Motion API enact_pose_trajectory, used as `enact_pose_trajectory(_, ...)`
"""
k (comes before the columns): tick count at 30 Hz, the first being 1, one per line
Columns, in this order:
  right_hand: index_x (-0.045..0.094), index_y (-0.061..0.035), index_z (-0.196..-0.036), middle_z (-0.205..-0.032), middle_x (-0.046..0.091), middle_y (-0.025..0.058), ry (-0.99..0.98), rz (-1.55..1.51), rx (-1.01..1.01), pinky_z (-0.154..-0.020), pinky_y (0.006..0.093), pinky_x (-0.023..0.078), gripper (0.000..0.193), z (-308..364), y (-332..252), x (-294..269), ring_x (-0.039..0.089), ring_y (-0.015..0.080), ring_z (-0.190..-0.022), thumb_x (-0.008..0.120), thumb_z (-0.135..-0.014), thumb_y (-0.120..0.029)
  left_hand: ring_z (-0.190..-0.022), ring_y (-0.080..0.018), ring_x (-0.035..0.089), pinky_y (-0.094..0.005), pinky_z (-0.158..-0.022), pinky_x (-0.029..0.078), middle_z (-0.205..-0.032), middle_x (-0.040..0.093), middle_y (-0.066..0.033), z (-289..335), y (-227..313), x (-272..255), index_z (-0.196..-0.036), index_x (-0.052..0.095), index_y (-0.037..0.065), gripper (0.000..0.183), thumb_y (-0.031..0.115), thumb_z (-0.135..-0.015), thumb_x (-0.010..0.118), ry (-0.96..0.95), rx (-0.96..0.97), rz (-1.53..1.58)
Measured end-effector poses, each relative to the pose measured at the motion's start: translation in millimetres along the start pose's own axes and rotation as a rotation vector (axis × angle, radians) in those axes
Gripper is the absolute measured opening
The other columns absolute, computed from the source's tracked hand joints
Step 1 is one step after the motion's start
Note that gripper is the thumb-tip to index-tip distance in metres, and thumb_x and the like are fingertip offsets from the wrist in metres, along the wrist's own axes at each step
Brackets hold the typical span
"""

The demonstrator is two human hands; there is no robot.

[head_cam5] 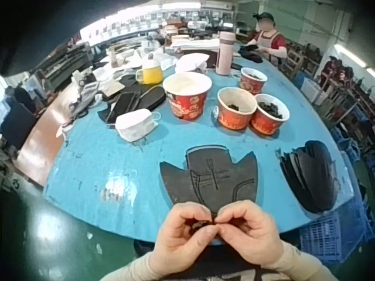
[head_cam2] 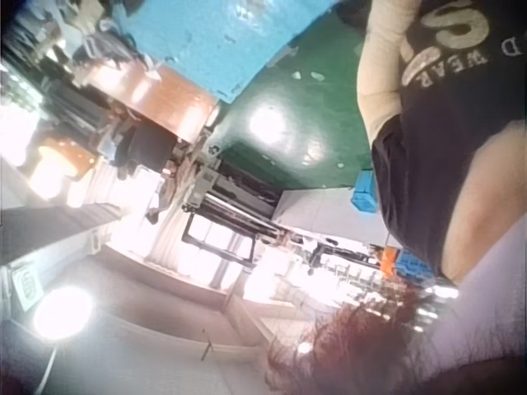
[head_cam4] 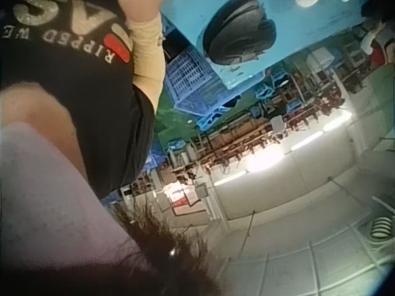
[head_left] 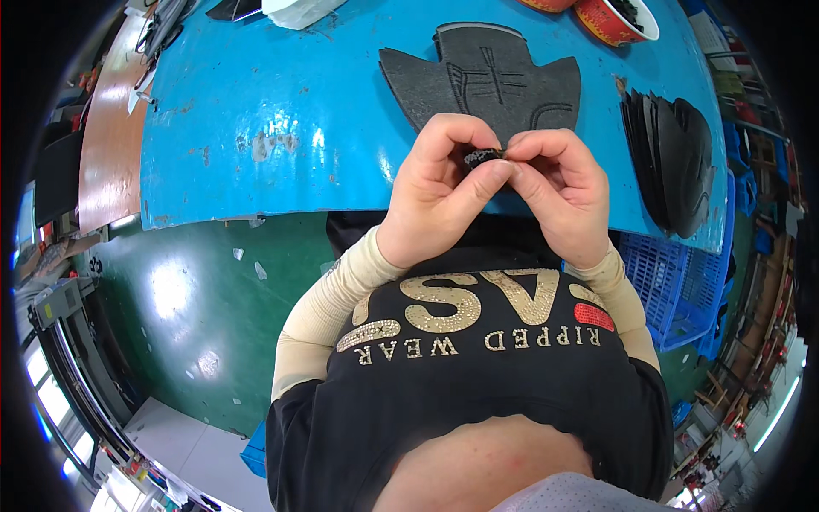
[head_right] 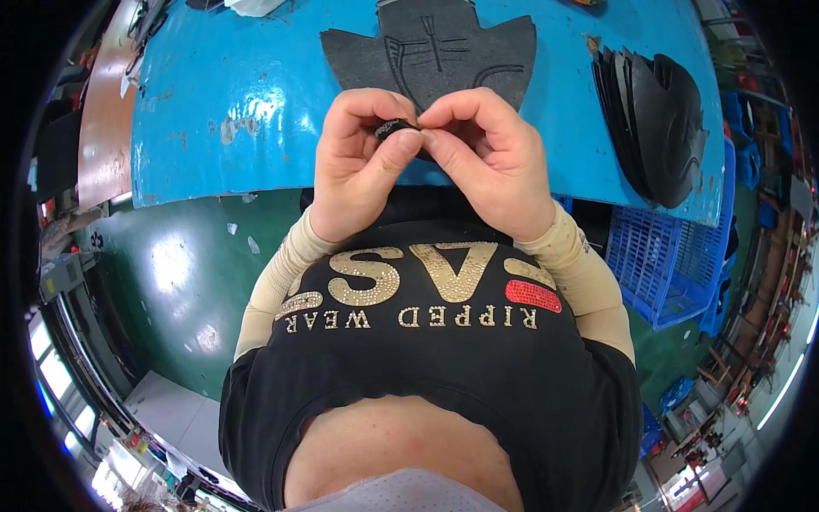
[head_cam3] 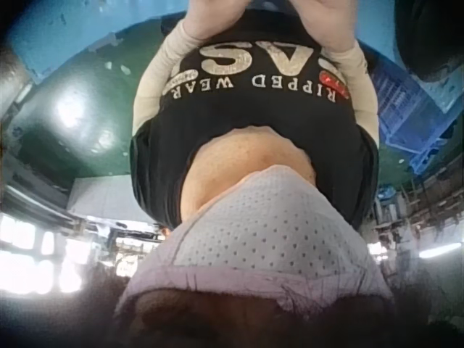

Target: The person applies adhesive tape strips by hand onto shoe upper panels, then stacks the completed shoe components into a pile.

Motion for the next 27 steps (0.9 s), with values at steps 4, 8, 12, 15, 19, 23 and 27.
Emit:
enact_pose_trajectory(4, 0.054, -0.0003, -0.097, -0.088, 0.060, 0.0081, 0.070, 0.619, -0.379, -0.064, 0.0253, 0.049, 0.020, -4, -4, 1, 0.060, 0.0140, -0.078, 0.059, -0.079, 0.006, -0.079, -0.0059, 0.048, -0.0176, -0.067, 0.042, -0.092, 0.048, -0.0015, -3, 2, 1, -0.104, 0.045, 0.005, 0.027, 0.000, -0.083, 0.062, 0.025, 0.067, -0.204)
enact_pose_trajectory(8, 0.052, -0.0019, -0.095, -0.086, 0.058, 0.0094, 0.069, 0.694, -0.471, -0.061, 0.0268, 0.047, 0.019, -4, -4, 5, 0.059, 0.0174, -0.072, 0.058, -0.079, 0.007, -0.091, -0.0104, 0.050, -0.0227, -0.080, 0.045, -0.100, 0.051, -0.0073, -3, 1, -2, -0.104, 0.045, 0.001, 0.028, -0.007, -0.081, 0.061, 0.048, -0.026, -0.058)
enact_pose_trajectory(12, 0.046, -0.0032, -0.097, -0.089, 0.056, 0.0044, 0.050, 0.032, -0.015, -0.067, 0.0234, 0.047, 0.017, -5, 10, -2, 0.054, 0.0112, -0.074, 0.055, -0.084, 0.002, -0.088, -0.0096, 0.052, -0.0222, -0.079, 0.045, -0.096, 0.053, -0.0062, -6, 4, 3, -0.104, 0.047, 0.000, 0.027, -0.005, -0.081, 0.061, 0.072, -0.060, -0.057)
enact_pose_trajectory(15, 0.044, -0.0050, -0.096, -0.089, 0.055, 0.0024, 0.013, -0.231, 0.263, -0.069, 0.0207, 0.045, 0.014, -8, 5, -5, 0.051, 0.0079, -0.076, 0.054, -0.087, -0.002, -0.070, -0.0068, 0.049, -0.0192, -0.063, 0.044, -0.085, 0.053, -0.0025, -10, 9, 3, -0.098, 0.052, 0.001, 0.022, 0.003, -0.081, 0.065, 0.095, -0.155, -0.039)
enact_pose_trajectory(19, 0.044, -0.0062, -0.093, -0.089, 0.055, 0.0027, -0.012, -0.321, 0.312, -0.067, 0.0202, 0.044, 0.013, -9, 2, -9, 0.051, 0.0078, -0.075, 0.054, -0.087, -0.003, -0.065, -0.0085, 0.051, -0.0206, -0.052, 0.042, -0.077, 0.055, -0.0029, -14, 18, -9, -0.084, 0.058, 0.002, 0.013, 0.002, -0.076, 0.067, -0.022, 0.038, -0.508)
enact_pose_trajectory(23, 0.044, -0.0065, -0.091, -0.088, 0.057, 0.0034, -0.025, -0.239, 0.239, -0.066, 0.0214, 0.044, 0.014, -18, -3, -24, 0.052, 0.0094, -0.073, 0.056, -0.085, -0.002, -0.067, -0.0079, 0.050, -0.0196, -0.056, 0.040, -0.080, 0.056, -0.0037, -16, 36, -20, -0.083, 0.056, 0.000, 0.011, -0.006, -0.075, 0.061, -0.052, 0.084, -0.792)
enact_pose_trajectory(27, 0.047, -0.0050, -0.090, -0.079, 0.058, 0.0060, 0.105, 0.792, -0.246, -0.062, 0.0243, 0.045, 0.013, -52, -5, -29, 0.057, 0.0152, -0.069, 0.056, -0.083, -0.001, -0.064, -0.0239, 0.055, -0.0304, -0.054, 0.046, -0.073, 0.054, -0.0079, -28, 30, -22, -0.084, 0.057, 0.002, 0.022, -0.004, -0.064, 0.062, -0.049, 0.407, -1.114)
Point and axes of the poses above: each hand's wrist, its own z-axis away from the middle knuckle, its own x-axis out of the palm, y = z × x, the point moved 3 cm from there along -z, towards the middle knuckle
